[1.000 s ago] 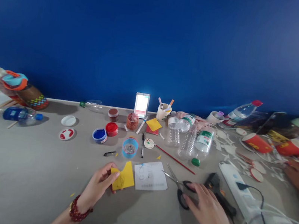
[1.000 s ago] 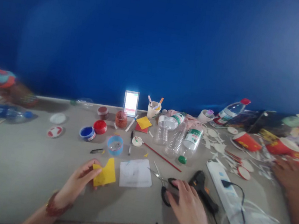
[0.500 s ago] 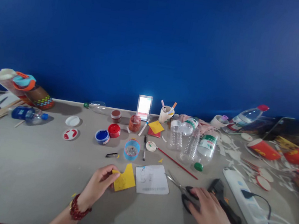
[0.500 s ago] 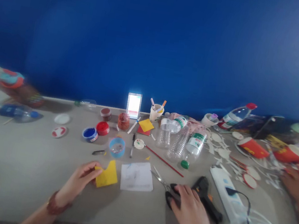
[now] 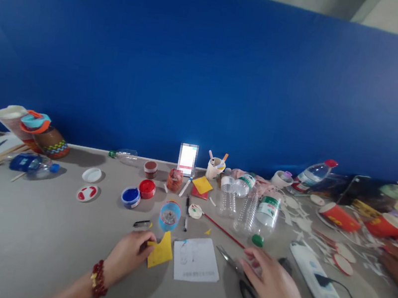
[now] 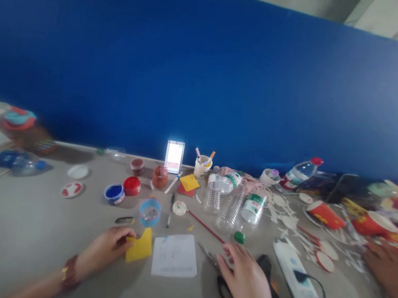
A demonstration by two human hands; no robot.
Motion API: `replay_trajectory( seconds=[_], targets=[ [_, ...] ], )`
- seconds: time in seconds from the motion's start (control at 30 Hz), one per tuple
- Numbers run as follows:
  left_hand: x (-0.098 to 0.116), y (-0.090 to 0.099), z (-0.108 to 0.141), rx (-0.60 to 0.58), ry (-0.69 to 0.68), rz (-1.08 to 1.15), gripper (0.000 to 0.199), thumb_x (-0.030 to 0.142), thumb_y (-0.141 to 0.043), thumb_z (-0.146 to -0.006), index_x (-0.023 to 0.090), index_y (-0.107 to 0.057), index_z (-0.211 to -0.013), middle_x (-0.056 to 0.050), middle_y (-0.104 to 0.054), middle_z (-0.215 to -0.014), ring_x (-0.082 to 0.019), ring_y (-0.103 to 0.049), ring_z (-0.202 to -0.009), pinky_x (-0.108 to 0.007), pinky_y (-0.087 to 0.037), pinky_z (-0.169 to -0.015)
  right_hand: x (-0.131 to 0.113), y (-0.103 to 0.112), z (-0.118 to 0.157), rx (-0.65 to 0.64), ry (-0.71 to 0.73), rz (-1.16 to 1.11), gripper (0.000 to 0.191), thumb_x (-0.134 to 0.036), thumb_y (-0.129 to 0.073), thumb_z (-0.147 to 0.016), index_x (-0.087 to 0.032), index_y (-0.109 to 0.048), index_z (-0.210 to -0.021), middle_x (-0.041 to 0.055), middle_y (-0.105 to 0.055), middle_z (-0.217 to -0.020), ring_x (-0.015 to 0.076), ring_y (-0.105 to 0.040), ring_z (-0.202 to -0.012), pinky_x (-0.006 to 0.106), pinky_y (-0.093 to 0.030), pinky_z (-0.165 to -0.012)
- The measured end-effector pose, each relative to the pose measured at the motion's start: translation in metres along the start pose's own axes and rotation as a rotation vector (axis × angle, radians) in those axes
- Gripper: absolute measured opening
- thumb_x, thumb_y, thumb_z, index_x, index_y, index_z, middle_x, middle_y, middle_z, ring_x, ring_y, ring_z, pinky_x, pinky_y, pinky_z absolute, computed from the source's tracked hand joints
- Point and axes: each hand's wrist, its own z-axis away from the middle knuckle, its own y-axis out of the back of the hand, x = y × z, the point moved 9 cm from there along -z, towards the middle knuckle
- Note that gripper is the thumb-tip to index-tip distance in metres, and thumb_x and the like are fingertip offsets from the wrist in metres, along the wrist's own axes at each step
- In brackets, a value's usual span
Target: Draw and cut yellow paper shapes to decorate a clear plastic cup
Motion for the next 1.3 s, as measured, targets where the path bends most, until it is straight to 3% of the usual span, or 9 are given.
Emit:
replay_trajectory(
  seconds=[0.13,0.23,0.4,0.6,0.73,0.87,1.07,1.2,1.3],
  targets=[
    [0.005,-0.003,-0.003,0.021,-0.071,-0.085,0.014,0.016,-0.05,-0.083,0.021,-0.062,-0.079,-0.002,-0.068,-0.078,-0.019,-0.06,-0.076,-0.026,-0.04,-0.07,-0.034,0.006,-0.048,0.006,0.043,-0.007,0.018,-0.035,-0.051,-0.089,-0.026,-0.065,-0.084,0.0003,-0.072,-0.075,0.0181,-0.067,-0.063,0.024,-0.047,-0.055],
    [0.009,-0.002,-0.002,0.059,-0.125,-0.103,0.017,0.014,-0.049,-0.084,0.021,-0.061,-0.074,-0.001,-0.066,-0.076,-0.017,-0.06,-0.075,-0.026,-0.04,-0.07,-0.056,-0.006,-0.083,-0.043,0.122,0.069,0.021,-0.03,-0.048,-0.091,-0.023,-0.066,-0.083,0.0007,-0.072,-0.079,0.0169,-0.067,-0.069,0.023,-0.046,-0.059],
    [0.011,-0.002,0.0,0.127,-0.169,-0.124,0.016,0.013,-0.05,-0.083,0.02,-0.061,-0.073,-0.002,-0.064,-0.075,-0.018,-0.058,-0.074,-0.027,-0.041,-0.071,-0.098,-0.054,-0.147,-0.166,0.28,0.254,0.022,-0.023,-0.046,-0.096,-0.023,-0.067,-0.103,0.0036,-0.071,-0.1,0.0172,-0.067,-0.088,0.023,-0.048,-0.071],
    [0.008,0.0,0.001,0.139,-0.186,-0.081,0.013,0.016,-0.054,-0.083,0.021,-0.065,-0.081,-0.002,-0.066,-0.077,-0.018,-0.058,-0.075,-0.027,-0.041,-0.07,-0.124,-0.121,-0.209,-0.309,0.349,0.425,0.029,-0.031,-0.058,-0.095,-0.015,-0.057,-0.12,0.009,-0.06,-0.119,0.0218,-0.062,-0.1,0.041,-0.054,-0.084],
    [0.004,0.001,0.001,0.124,-0.179,-0.053,0.012,0.017,-0.055,-0.084,0.02,-0.066,-0.084,-0.002,-0.065,-0.078,-0.016,-0.057,-0.071,-0.025,-0.042,-0.067,-0.127,-0.146,-0.22,-0.36,0.417,0.513,0.031,-0.031,-0.058,-0.094,-0.015,-0.056,-0.122,0.0092,-0.059,-0.121,0.0223,-0.062,-0.101,0.042,-0.054,-0.085],
    [0.001,0.002,0.001,0.131,-0.189,-0.025,0.015,0.014,-0.051,-0.085,0.02,-0.065,-0.087,-0.003,-0.065,-0.083,-0.016,-0.059,-0.075,-0.025,-0.044,-0.07,-0.127,-0.153,-0.222,-0.371,0.49,0.568,0.03,-0.03,-0.058,-0.095,-0.016,-0.057,-0.121,0.0095,-0.059,-0.121,0.022,-0.062,-0.101,0.041,-0.054,-0.085],
    [0.002,0.003,0.001,0.103,-0.224,-0.012,0.014,0.014,-0.051,-0.086,0.019,-0.064,-0.087,-0.005,-0.064,-0.086,-0.018,-0.059,-0.082,-0.028,-0.045,-0.075,-0.123,-0.144,-0.224,-0.341,0.579,0.588,0.03,-0.032,-0.058,-0.094,-0.016,-0.057,-0.121,0.0086,-0.059,-0.121,0.0217,-0.062,-0.1,0.042,-0.054,-0.085],
    [0.006,0.005,0.003,0.01,-0.294,-0.008,0.013,0.015,-0.057,-0.083,0.021,-0.065,-0.092,-0.005,-0.063,-0.095,-0.018,-0.058,-0.088,-0.027,-0.047,-0.078,-0.117,-0.13,-0.223,-0.286,0.602,0.571,0.019,-0.018,-0.051,-0.096,-0.013,-0.062,-0.11,0.013,-0.063,-0.111,0.0232,-0.06,-0.103,0.033,-0.05,-0.081],
    [0.01,0.006,0.004,-0.051,-0.342,-0.03,0.015,0.014,-0.055,-0.085,0.021,-0.064,-0.094,-0.006,-0.061,-0.101,-0.02,-0.056,-0.098,-0.03,-0.046,-0.087,-0.114,-0.12,-0.221,-0.242,0.598,0.556,0.023,-0.012,-0.043,-0.096,-0.012,-0.062,-0.109,0.0154,-0.063,-0.109,0.0244,-0.057,-0.105,0.029,-0.047,-0.076]
  ],
)
